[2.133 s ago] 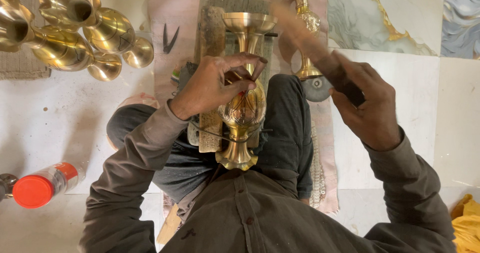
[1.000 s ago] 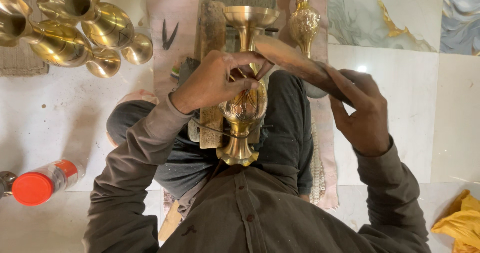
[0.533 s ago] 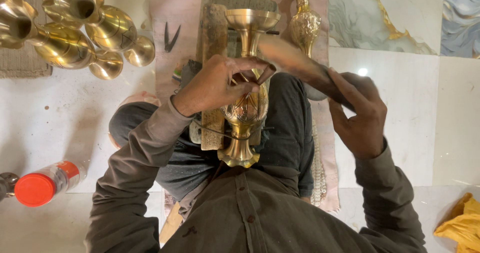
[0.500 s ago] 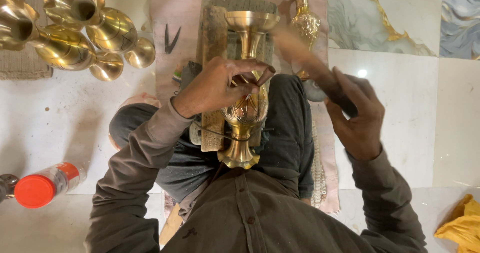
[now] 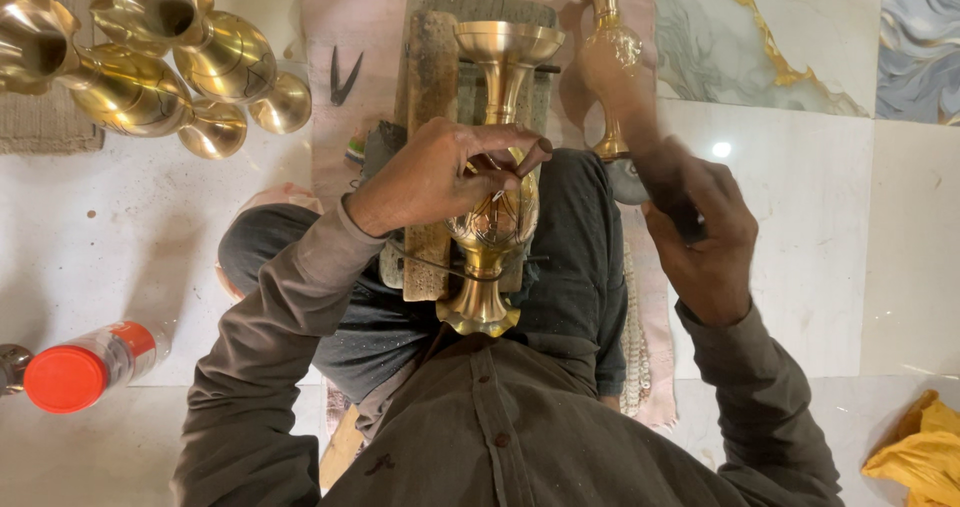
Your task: The person sits cross-legged on the floor with a brass vase held in a wooden fixture on their lap. They hold a small chisel against the vase surface and strike it with a wooden mallet, working repeatedly around the vase to carve a decorative pattern into the brass.
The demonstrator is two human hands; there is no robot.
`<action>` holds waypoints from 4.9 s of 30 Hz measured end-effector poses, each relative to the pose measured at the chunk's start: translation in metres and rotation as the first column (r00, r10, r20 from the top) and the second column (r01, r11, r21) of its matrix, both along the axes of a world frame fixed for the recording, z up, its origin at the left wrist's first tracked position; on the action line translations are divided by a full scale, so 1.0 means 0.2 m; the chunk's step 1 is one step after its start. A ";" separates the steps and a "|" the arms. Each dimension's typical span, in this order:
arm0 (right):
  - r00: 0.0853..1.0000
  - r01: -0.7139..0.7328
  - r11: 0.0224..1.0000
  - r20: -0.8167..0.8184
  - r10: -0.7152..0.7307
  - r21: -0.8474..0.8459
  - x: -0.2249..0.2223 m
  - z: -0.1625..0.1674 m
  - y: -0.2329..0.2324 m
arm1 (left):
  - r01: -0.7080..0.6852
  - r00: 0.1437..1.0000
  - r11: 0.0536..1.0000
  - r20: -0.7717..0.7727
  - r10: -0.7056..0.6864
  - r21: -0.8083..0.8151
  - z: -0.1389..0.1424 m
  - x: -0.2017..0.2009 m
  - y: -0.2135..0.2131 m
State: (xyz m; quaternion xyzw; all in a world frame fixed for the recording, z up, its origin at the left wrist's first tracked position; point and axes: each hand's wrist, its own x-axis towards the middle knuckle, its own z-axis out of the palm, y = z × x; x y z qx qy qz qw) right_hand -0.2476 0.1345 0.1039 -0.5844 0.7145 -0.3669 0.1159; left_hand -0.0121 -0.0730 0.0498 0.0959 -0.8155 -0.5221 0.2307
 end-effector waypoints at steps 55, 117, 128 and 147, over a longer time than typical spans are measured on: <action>0.829 -0.314 0.947 -0.465 0.310 0.071 0.00 0.24 -0.26 | -0.405 0.908 0.895 -0.033 0.417 0.186 -0.11 0.09 0.23; 0.665 -0.384 0.914 -0.648 0.371 0.129 -0.10 0.31 -0.41 | -0.564 0.801 0.767 -0.020 0.598 0.305 -0.07 -0.03 0.24; 0.744 -0.409 0.904 -0.528 0.409 0.124 -0.14 0.28 -0.40 | -0.573 0.807 0.769 0.032 0.589 0.283 -0.04 -0.03 0.25; 0.832 -0.453 0.889 -0.330 0.446 0.058 -0.15 0.25 -0.38 | -0.581 0.805 0.773 0.037 0.593 0.256 -0.04 -0.02 0.27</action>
